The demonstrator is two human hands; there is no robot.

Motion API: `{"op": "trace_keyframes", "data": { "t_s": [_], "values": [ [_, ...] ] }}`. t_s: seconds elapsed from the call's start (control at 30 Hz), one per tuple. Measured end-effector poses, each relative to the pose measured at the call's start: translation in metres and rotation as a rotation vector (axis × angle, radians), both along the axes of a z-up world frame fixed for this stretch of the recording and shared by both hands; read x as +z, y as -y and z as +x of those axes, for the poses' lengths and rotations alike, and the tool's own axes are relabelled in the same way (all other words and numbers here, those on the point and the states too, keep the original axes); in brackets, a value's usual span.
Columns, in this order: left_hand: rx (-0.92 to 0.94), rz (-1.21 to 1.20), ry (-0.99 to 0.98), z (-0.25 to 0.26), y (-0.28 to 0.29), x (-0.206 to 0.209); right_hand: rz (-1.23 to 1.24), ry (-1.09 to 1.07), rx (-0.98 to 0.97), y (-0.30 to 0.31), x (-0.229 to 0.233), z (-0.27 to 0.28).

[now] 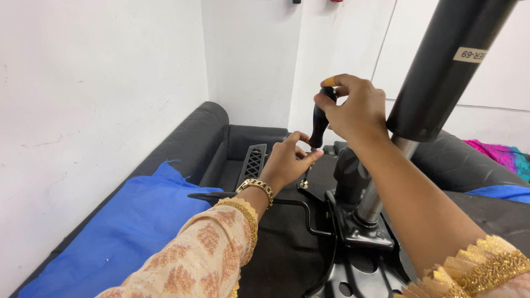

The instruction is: The person uses a screwdriver to tighten screws into the base of an office chair. The person holds the chair base steady with one hand while turning the screwdriver with the other to secure the screws.

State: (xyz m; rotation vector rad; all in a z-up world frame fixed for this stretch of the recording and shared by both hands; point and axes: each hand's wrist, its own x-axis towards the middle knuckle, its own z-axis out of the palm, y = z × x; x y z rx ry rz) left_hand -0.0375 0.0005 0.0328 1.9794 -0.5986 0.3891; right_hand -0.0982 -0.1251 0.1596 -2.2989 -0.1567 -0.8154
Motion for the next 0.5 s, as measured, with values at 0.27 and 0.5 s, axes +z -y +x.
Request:
{"op": "trace_keyframes", "data": {
  "t_s": [0.27,0.5],
  "values": [
    [-0.134,-0.083,0.093,0.019,0.004,-0.016,0.150,-0.006,0.213,0.004,0.000,-0.003],
    [-0.048,0.004,-0.014,0.008,0.000,-0.012,0.101,-0.065,0.161,-0.004,0.003,-0.004]
  ]
}}
